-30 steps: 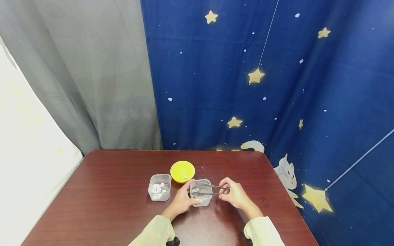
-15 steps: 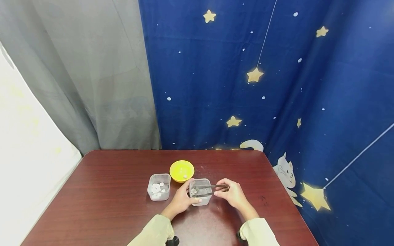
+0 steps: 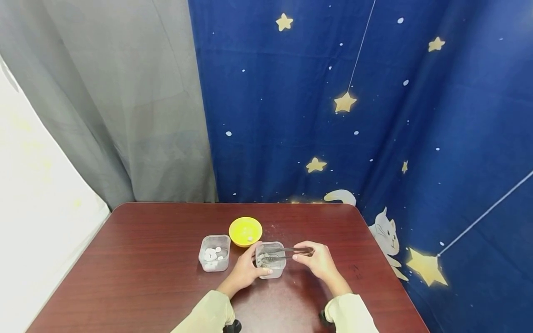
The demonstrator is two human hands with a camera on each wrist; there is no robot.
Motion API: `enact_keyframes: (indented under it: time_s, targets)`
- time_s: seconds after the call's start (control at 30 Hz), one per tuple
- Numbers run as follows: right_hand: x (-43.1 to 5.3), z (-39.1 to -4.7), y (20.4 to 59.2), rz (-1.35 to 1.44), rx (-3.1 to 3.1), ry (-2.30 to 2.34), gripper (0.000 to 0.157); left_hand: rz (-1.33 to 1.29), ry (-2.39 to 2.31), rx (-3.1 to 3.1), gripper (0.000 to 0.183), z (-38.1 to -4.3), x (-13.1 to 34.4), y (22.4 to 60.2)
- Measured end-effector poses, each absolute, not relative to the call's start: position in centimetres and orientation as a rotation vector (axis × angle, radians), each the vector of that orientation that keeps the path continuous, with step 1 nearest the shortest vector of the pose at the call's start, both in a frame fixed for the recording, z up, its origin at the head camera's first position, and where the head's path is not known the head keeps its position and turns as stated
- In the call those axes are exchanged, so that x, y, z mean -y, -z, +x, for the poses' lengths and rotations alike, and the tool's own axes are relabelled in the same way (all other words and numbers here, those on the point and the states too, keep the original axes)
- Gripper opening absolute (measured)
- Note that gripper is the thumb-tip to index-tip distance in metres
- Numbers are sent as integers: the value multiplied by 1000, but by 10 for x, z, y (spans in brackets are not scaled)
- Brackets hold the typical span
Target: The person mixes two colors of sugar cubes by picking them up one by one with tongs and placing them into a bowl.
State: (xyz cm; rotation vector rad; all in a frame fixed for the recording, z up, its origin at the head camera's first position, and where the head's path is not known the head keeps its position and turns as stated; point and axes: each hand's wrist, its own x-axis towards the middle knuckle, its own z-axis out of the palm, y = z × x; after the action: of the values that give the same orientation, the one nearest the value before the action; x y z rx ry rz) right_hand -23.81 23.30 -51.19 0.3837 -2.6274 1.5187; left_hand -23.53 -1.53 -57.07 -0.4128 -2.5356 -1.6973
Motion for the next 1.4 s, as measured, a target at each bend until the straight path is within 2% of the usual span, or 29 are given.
enact_keyframes:
  time_s: [0.63, 1.2, 1.4]
  targets:
    - [-226, -245, 511, 354, 2673, -1352, 19, -423, 1699, 2523, 86, -237, 14, 575]
    - [-222, -242, 502, 346, 2664, -1340, 21, -454, 1743, 2503, 80, -236, 14, 573]
    - [-217, -242, 502, 402, 2660, -1328, 25, -413, 1709, 2529, 87, -236, 14, 574]
